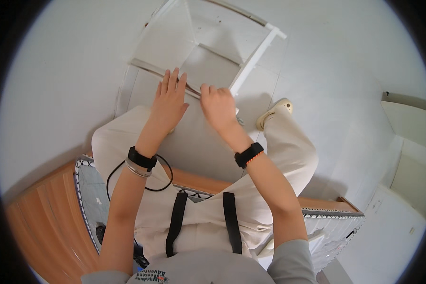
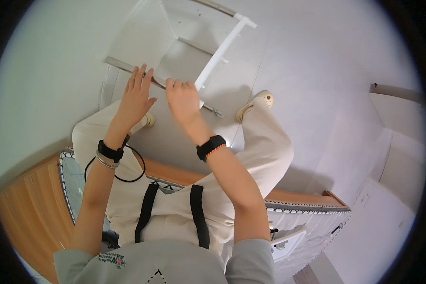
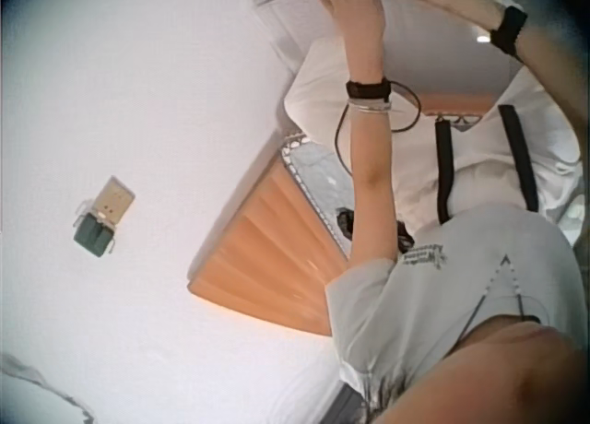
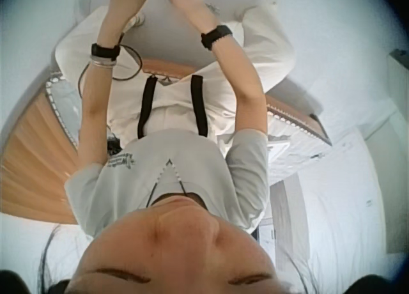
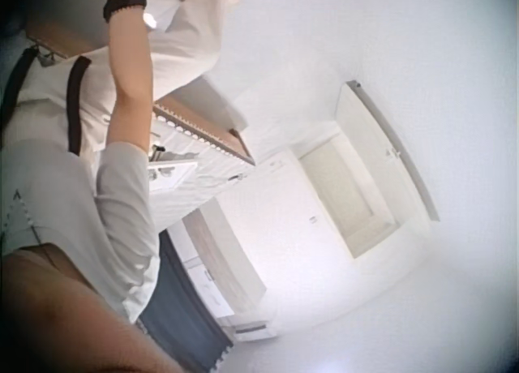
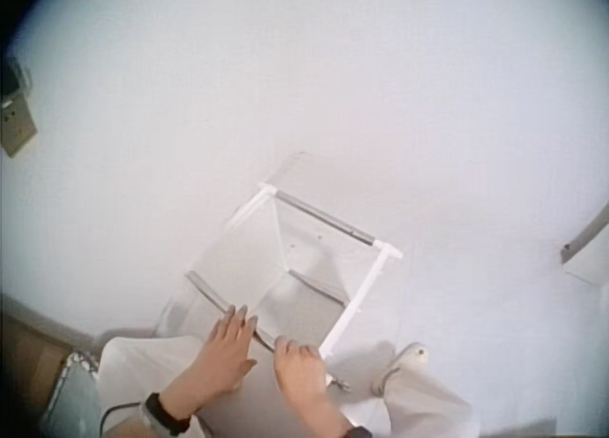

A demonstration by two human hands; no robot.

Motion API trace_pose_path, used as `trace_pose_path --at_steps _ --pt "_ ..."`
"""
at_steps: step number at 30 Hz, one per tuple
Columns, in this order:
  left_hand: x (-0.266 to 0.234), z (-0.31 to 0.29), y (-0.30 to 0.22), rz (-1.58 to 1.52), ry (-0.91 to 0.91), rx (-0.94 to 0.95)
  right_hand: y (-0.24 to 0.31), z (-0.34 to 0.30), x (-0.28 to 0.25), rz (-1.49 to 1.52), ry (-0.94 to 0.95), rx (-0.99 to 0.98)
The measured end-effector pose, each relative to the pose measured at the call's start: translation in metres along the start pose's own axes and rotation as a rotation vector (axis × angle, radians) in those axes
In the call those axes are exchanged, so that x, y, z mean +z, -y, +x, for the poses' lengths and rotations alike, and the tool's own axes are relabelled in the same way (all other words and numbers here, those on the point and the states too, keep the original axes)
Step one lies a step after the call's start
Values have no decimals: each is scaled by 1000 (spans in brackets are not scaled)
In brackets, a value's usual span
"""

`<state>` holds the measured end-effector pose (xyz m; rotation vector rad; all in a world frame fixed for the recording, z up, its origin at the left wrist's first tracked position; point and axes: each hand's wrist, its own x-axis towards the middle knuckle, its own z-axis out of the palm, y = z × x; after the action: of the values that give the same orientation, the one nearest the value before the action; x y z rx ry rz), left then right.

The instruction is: Assembling a small white rolling storage cart by connecting metal tubes to plastic shelves.

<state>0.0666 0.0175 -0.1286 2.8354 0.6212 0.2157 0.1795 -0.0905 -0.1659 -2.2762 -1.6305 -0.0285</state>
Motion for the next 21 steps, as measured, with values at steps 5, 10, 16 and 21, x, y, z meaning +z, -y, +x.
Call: trace_pose_path --at_steps 5,10,16,21 --pt "-23 2 -3 -335 57 -140 -9 9 -16 83 63 42" --pt "-1 -14 7 -239 352 -75 -38 16 -57 109 23 149" --pt "79 -46 23 33 573 11 -57 25 -118 152 72 384" --pt "111 -63 15 190 937 243 -83 7 -147 325 83 606"
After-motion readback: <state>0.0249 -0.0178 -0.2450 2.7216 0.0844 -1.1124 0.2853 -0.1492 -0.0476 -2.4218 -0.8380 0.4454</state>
